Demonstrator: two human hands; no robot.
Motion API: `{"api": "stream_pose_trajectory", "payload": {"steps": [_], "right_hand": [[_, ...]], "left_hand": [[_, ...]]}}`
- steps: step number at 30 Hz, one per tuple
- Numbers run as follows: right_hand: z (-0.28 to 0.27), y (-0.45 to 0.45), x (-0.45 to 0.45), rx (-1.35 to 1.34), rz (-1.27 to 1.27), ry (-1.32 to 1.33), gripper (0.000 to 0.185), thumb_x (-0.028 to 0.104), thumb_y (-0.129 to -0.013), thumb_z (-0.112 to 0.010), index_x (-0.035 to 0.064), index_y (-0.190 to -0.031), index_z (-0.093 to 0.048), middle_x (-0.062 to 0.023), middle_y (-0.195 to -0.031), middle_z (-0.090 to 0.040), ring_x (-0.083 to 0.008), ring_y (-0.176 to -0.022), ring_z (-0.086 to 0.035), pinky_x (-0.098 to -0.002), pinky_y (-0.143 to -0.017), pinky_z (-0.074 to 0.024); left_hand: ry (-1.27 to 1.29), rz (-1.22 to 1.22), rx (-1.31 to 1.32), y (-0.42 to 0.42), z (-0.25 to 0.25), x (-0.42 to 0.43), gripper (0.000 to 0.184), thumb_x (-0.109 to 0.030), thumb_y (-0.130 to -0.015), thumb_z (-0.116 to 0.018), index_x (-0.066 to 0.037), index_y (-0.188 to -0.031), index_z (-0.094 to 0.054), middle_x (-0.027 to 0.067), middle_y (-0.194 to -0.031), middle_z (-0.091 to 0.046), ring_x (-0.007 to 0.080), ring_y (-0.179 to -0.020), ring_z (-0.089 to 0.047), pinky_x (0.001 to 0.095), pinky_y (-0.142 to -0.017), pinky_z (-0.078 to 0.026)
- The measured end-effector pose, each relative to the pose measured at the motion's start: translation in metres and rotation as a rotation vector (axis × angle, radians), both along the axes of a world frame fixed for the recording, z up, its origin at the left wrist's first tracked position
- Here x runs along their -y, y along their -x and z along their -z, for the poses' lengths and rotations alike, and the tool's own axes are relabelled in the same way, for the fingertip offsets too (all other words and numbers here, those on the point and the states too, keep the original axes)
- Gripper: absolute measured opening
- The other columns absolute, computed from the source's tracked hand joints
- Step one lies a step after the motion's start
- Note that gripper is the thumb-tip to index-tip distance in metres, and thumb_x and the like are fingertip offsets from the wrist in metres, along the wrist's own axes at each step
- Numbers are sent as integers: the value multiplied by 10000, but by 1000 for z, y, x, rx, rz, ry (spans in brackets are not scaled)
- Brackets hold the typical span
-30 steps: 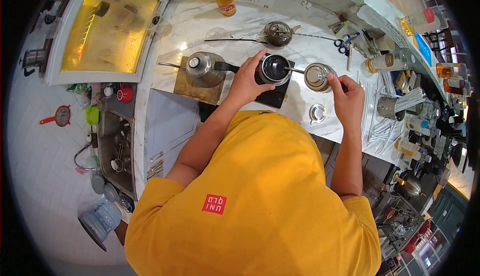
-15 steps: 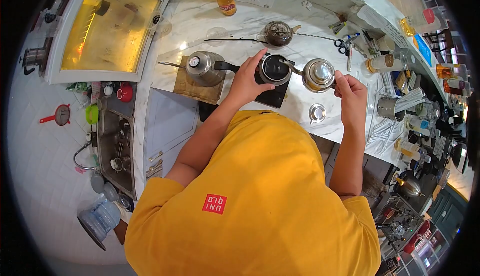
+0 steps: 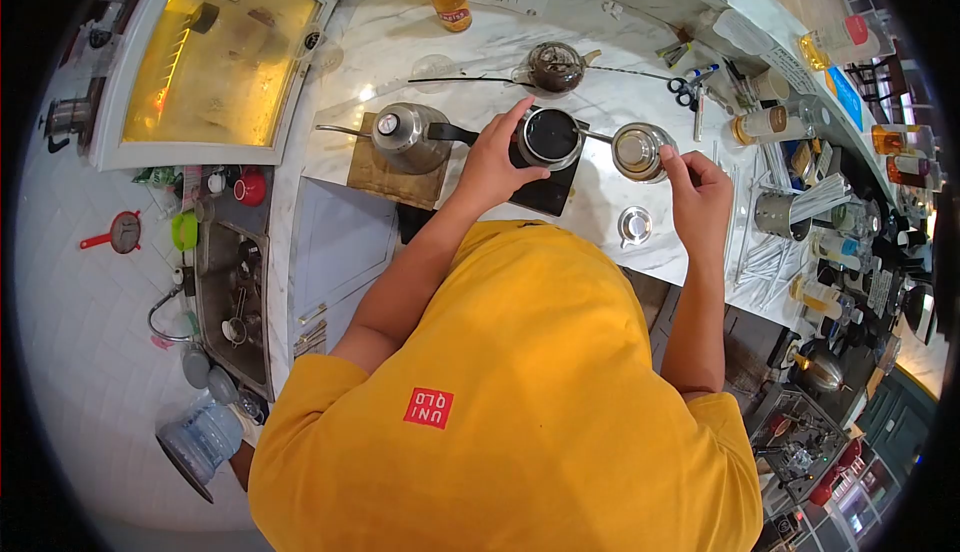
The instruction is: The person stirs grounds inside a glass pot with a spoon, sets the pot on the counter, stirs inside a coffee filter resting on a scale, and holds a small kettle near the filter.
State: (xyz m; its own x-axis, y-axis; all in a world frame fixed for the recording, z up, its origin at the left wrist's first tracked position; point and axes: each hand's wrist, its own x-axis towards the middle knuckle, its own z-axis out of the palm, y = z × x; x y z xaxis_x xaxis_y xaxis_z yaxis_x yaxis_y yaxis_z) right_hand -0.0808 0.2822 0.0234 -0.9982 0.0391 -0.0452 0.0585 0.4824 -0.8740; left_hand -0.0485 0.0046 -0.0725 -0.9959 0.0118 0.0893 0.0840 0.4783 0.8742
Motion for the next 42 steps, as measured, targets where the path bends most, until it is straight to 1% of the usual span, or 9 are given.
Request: {"api": "stream_pose_trajectory", "payload": {"steps": [5,8,10,17,23,29,34,37,42], "right_hand": [[-2,-4,11,-90,-47,-139,327,283,-934,-760,-17,-811,-724,15,-575,-517,-53,-555,-401,-262,-512,-311],[-2,-5,15,-87,-69,-105,327,248,-969,-736,-6,-769,-686,82,-624,-476,-21,-584,-346,-238,-520,-251],[-2,-2,11,20,-58,10,329,258,-970,-733,3,-768,-687,76,-634,-494,-19,-590,-352,-233,-530,-258],[8,5,-6,135,-40,323,328,287,-973,-724,42,-760,-679,43,-701,-567,-43,-651,-429,-220,-609,-321],[-3,6,-7,36,25,298,340,295,-958,-733,15,-770,-693,66,-669,-546,-25,-622,-402,-226,-568,-294],[-7,5,-4,12,14,40,329,280,-949,-751,-12,-801,-711,70,-622,-515,-26,-592,-387,-237,-526,-277],[-1,0,3,-26,12,-27,326,274,-938,-764,-23,-814,-712,33,-599,-520,-44,-577,-403,-254,-520,-311],[0,-3,6,-66,-22,-81,321,273,-933,-770,-21,-819,-714,15,-591,-524,-54,-570,-410,-261,-520,-324],[-8,-6,13,-54,-46,-79,326,268,-936,-765,-25,-805,-709,26,-594,-526,-51,-572,-410,-258,-518,-318]], "left_hand": [[0,4,-17,1,2,0,1088,-113,-625,-941,-152,-1557,-383,148,-1371,-582,292,-1031,-612,386,-945,-516],[6,-3,19,-1,-2,0,1077,-107,-627,-937,-160,-1553,-390,149,-1348,-588,307,-1076,-607,393,-965,-512],[-10,-14,29,-1,-5,-1,1054,-97,-630,-930,-167,-1541,-407,154,-1299,-602,333,-1158,-600,397,-997,-506],[-26,-14,22,0,-3,-1,1051,-101,-633,-929,-174,-1543,-406,154,-1291,-600,337,-1140,-599,401,-995,-501],[-3,-12,-3,0,0,0,1050,-109,-633,-932,-176,-1540,-407,152,-1277,-604,344,-1152,-587,413,-1011,-486],[-12,-8,12,0,1,1,1052,-115,-629,-936,-177,-1538,-409,155,-1277,-607,350,-1165,-582,419,-1019,-481],[-5,-15,12,0,-1,0,1056,-115,-624,-936,-178,-1538,-410,154,-1278,-608,347,-1164,-584,419,-1021,-481],[41,3,9,0,0,2,1076,-122,-630,-941,-143,-1552,-388,156,-1427,-559,301,-1087,-606,392,-985,-505],[26,0,13,0,-1,1,1074,-116,-630,-941,-143,-1551,-389,157,-1423,-559,301,-1089,-606,393,-992,-503]]}}
